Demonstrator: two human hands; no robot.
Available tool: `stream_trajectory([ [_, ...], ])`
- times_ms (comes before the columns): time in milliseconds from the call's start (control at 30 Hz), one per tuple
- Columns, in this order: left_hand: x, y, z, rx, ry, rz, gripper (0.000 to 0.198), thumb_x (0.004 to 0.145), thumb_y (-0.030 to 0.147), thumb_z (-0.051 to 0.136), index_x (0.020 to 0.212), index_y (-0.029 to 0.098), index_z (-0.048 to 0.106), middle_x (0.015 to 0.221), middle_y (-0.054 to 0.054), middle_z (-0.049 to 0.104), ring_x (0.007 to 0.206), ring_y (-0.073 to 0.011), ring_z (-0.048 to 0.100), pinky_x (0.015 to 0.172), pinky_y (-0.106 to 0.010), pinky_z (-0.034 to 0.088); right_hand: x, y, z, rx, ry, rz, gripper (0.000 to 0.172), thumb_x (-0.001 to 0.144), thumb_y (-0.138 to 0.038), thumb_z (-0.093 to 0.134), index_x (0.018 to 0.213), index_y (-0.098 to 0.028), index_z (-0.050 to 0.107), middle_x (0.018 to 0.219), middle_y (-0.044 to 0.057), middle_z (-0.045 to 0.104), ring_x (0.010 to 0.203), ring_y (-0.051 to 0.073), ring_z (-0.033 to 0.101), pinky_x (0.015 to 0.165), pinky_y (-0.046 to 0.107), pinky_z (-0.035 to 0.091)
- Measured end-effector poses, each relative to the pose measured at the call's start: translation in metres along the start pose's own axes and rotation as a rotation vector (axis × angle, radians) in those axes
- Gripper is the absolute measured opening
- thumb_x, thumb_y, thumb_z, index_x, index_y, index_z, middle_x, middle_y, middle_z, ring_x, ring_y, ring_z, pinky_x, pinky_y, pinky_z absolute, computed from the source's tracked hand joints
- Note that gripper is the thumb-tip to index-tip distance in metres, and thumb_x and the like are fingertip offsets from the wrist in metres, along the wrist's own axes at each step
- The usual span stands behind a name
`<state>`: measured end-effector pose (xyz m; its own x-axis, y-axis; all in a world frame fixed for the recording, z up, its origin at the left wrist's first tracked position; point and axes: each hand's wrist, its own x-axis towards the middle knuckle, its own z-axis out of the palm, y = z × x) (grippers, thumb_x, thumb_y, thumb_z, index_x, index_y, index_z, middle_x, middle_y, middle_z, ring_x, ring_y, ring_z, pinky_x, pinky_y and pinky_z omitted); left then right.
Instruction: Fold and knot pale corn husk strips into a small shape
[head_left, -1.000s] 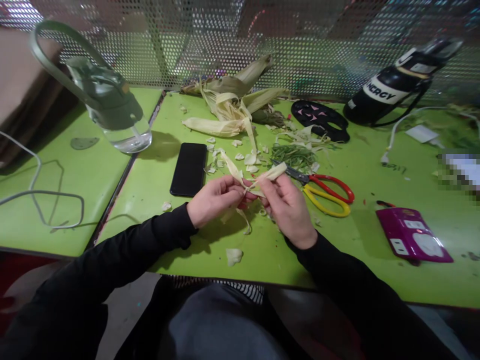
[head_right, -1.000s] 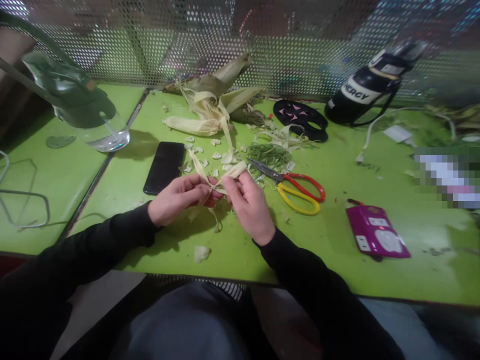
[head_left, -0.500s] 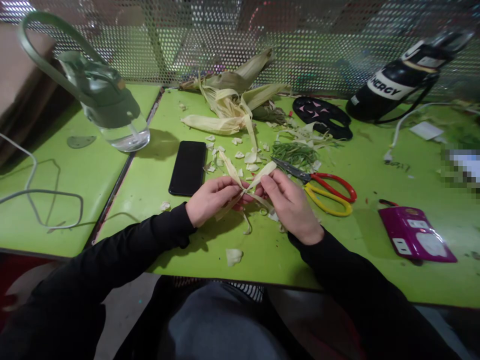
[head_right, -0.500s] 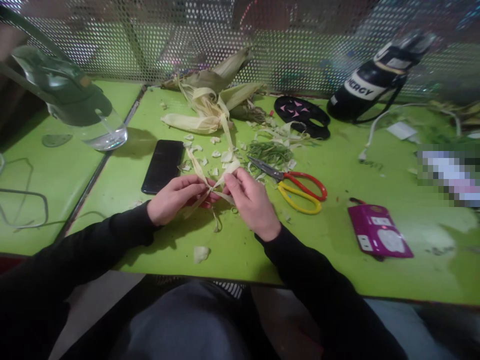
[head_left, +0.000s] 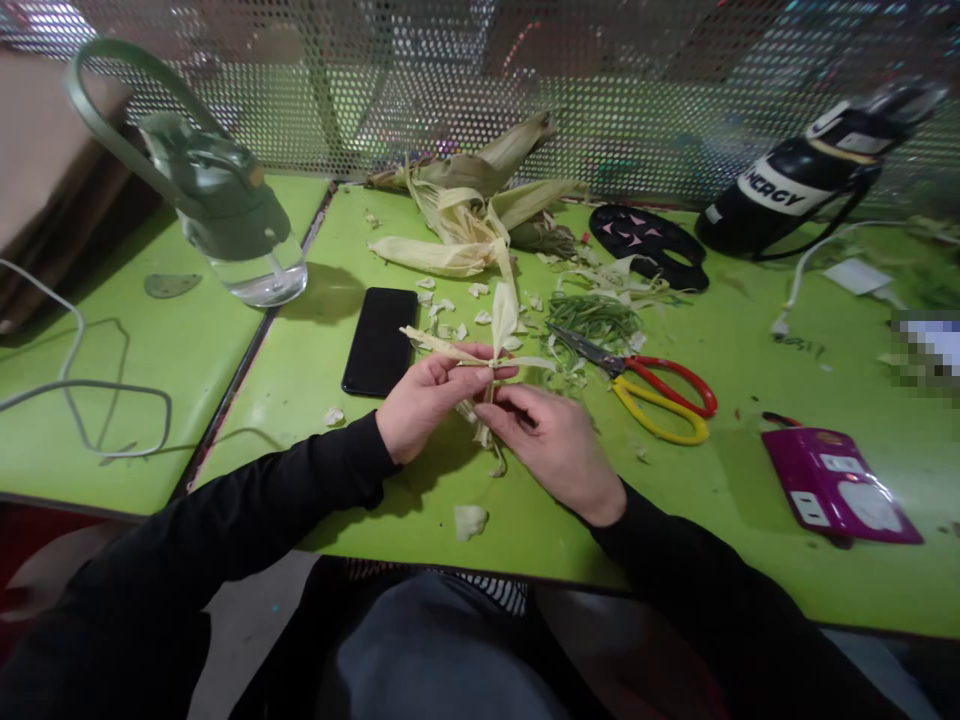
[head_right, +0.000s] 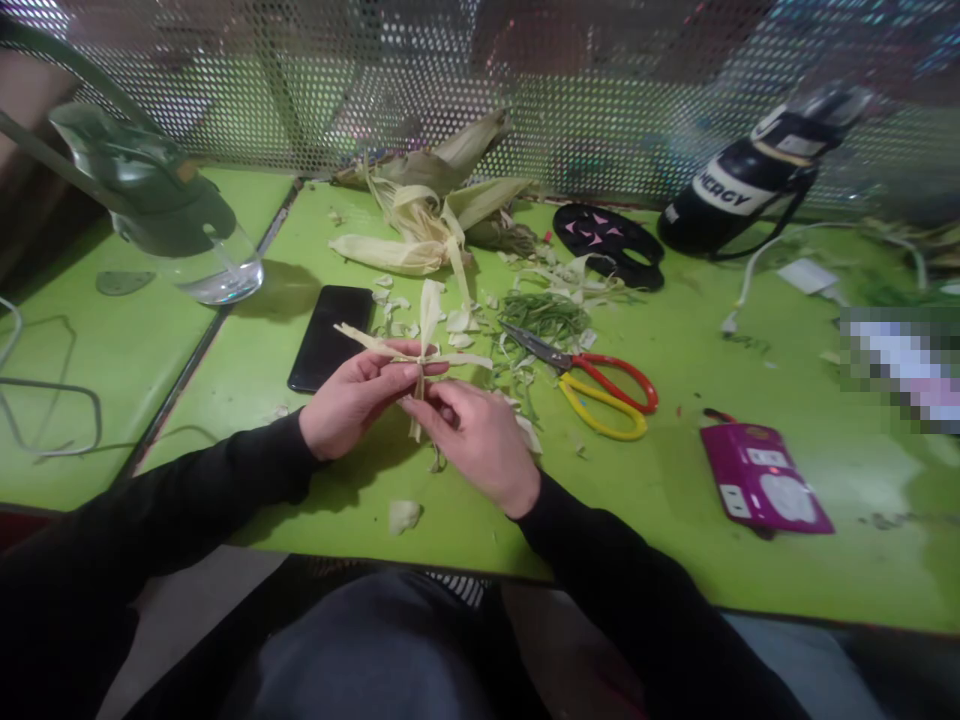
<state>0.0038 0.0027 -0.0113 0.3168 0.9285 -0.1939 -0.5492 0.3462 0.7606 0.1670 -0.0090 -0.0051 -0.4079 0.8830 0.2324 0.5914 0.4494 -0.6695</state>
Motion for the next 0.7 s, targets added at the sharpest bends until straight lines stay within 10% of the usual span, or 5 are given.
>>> stream_trajectory([
  [567,-0.005,0.003,0.002,0.067,0.034,-0.055,0.010,0.080,0.014,0.070,0.088,0.012,0.064,0.070,-0.002,0.073,0.071,-0.0120,0.069,0.076,-0.026,0.052,-0.002,-0.001,0.005,0.076,-0.131,-0.091,0.037,0.096,-0.030,0.047,0.060,-0.020,0.045,0.057,-0.003,0.045,0.053,0.011,0.042,0.055,0.028,0.033],
  [700,-0.001,0.013,0.000,0.106,0.105,-0.057,0.006,0.086,0.008,0.060,0.090,0.011,0.063,0.073,-0.003,0.073,0.066,-0.0082,0.066,0.072,-0.023,0.051,-0.001,-0.001,-0.004,0.016,0.097,-0.108,0.031,0.094,-0.035,0.054,0.066,-0.021,0.050,0.062,-0.002,0.051,0.056,0.013,0.045,0.057,0.029,0.036],
])
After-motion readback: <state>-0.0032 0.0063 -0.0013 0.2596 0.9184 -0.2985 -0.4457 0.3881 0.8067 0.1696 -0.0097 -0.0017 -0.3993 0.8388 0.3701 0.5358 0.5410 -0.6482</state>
